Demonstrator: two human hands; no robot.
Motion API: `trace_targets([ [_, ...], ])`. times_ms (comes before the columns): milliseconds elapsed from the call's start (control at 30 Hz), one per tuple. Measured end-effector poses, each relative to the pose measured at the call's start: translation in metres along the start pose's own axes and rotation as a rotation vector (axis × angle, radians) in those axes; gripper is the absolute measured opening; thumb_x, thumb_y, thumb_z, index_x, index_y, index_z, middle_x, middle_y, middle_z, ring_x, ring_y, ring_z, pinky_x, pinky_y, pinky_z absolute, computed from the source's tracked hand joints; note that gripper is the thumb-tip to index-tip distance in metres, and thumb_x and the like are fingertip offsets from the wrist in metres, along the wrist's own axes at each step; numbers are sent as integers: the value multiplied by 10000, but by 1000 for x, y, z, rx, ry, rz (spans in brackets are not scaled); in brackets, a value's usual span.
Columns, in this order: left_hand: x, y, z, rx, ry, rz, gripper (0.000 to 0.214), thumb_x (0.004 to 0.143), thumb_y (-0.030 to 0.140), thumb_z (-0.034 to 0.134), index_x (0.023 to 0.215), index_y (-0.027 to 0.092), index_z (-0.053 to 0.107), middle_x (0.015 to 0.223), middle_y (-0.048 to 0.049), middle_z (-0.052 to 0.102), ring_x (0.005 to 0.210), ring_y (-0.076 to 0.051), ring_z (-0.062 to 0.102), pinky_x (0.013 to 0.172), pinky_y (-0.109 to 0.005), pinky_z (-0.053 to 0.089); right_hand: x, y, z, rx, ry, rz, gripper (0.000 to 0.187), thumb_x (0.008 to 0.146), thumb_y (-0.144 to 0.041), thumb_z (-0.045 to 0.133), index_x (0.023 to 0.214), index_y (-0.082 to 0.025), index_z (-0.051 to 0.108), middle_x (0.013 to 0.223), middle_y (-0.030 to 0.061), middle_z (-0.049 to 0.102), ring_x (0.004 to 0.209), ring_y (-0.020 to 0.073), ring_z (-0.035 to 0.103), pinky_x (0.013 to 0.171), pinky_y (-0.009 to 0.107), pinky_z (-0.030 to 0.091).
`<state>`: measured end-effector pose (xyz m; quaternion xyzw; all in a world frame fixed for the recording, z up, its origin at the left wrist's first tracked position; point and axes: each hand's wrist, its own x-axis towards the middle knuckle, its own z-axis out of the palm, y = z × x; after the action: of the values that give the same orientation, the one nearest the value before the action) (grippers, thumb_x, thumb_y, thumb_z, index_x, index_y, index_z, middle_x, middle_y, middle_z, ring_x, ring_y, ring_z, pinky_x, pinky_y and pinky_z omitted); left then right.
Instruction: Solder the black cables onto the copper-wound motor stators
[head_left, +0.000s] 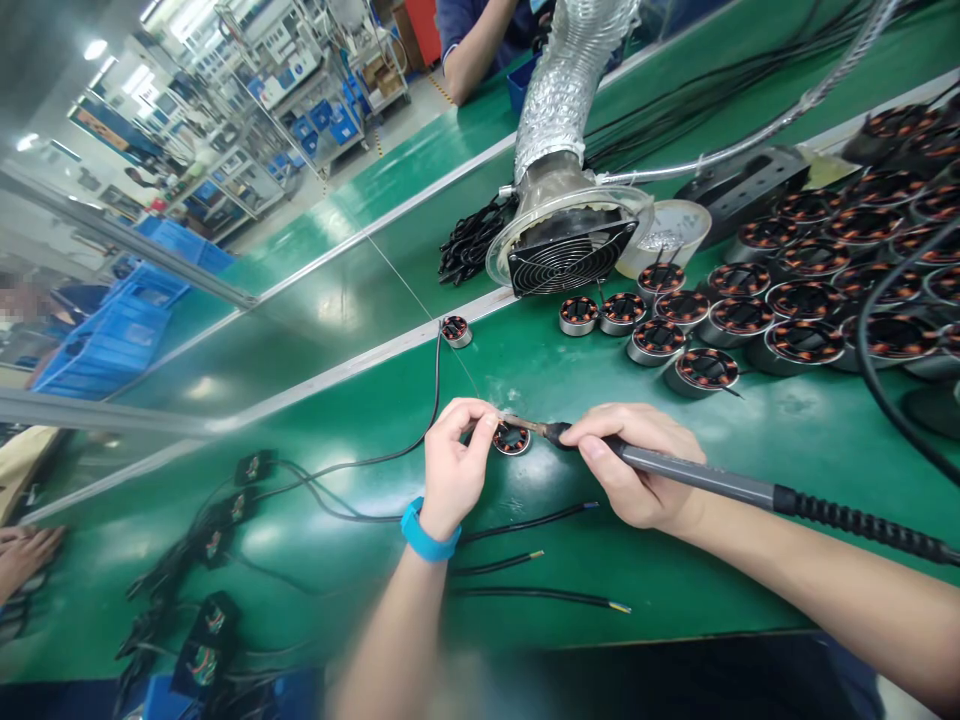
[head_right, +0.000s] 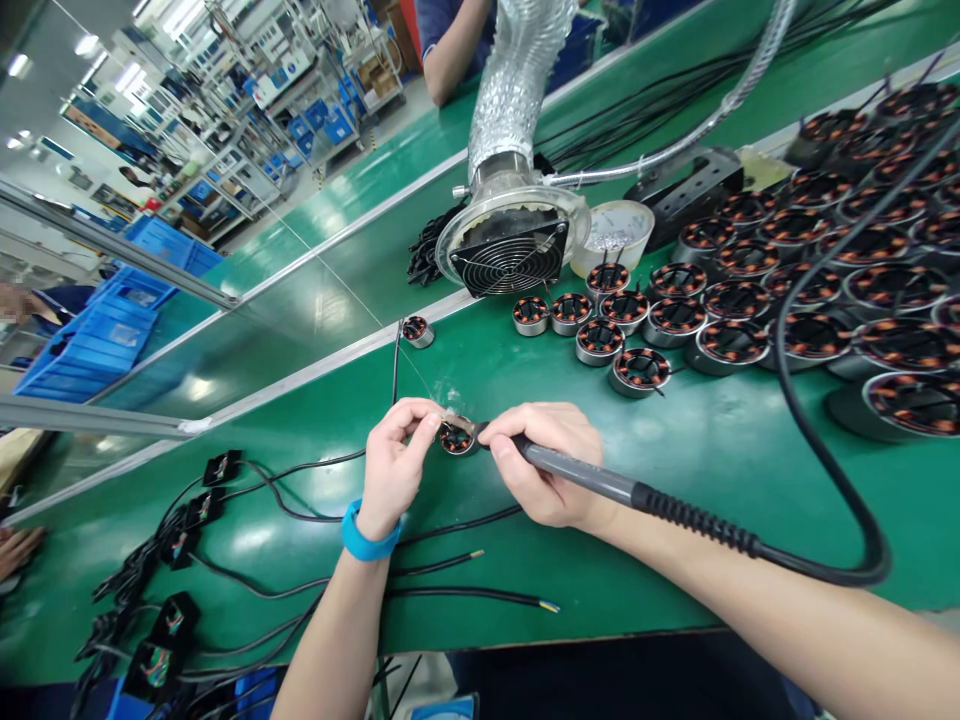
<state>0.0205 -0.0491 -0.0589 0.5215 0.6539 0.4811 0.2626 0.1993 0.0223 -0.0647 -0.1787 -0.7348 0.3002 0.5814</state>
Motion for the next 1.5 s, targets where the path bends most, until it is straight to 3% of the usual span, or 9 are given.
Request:
trace_targets([
  [367,0,1,-1,11,-10,10,189,960,260,579,834,163,681,898,-67,658,887,-187,620,827,-301,486,-4,-1,-2,-68,61,78,158,891,-133,533,836,-225,649,669,-19,683,520,130,618,503,267,479],
  [567,0,1,-2,15,-26,8,188,962,261,577,841,169,687,902,-69,666,896,-192,624,839,-310,489,-4,0,-1,-88,62,109,143,909,-139,544,882,-219,660,745,-9,706,582,127,646,577,258,523],
  [700,0,3,-2,23,-34,20,186,962,253,576,843,169,691,909,-73,674,909,-196,629,852,-317,489,-8,5,7,-100,-24,174,183,945,-132,547,1061,-224,657,807,10,684,692,143,661,660,276,547],
  [800,0,4,-2,26,-38,21,187,960,251,576,837,171,692,910,-72,676,910,-198,630,853,-320,489,-16,11,15,-129,-89,223,287,950,-149,555,1213,-247,613,1001,59,646,877,179,674,769,321,576],
  [967,0,4,-3,24,-48,15,189,958,256,577,830,176,691,908,-69,671,901,-200,628,846,-321,490,-29,17,26,-21,-265,358,627,826,-153,676,1398,-275,451,1292,112,488,1024,230,675,925,410,595],
  [1067,0,3,-3,33,-48,13,186,958,259,576,837,177,693,910,-71,672,906,-200,629,849,-320,494,-30,19,28,8,-324,372,701,796,-157,710,1420,-279,415,1343,123,452,1049,247,670,939,439,593],
  [1167,0,2,-3,50,-37,2,194,957,277,579,834,178,692,917,-74,677,913,-201,632,851,-319,499,-24,19,27,-19,-251,320,615,833,-185,699,1391,-262,454,1266,114,525,1019,235,668,901,421,598],
  [1333,0,1,-2,36,-5,-14,192,942,283,604,813,174,695,932,-80,667,929,-199,629,840,-313,506,-10,10,13,-120,-16,137,229,915,-122,573,1107,-233,628,926,35,691,830,188,679,795,343,572],
  [1500,1,0,-2,37,17,-33,182,929,273,621,794,173,692,943,-76,643,930,-193,618,836,-307,501,-10,5,0,4,28,58,167,863,-109,557,938,-221,655,702,-13,658,587,150,621,575,290,507],
])
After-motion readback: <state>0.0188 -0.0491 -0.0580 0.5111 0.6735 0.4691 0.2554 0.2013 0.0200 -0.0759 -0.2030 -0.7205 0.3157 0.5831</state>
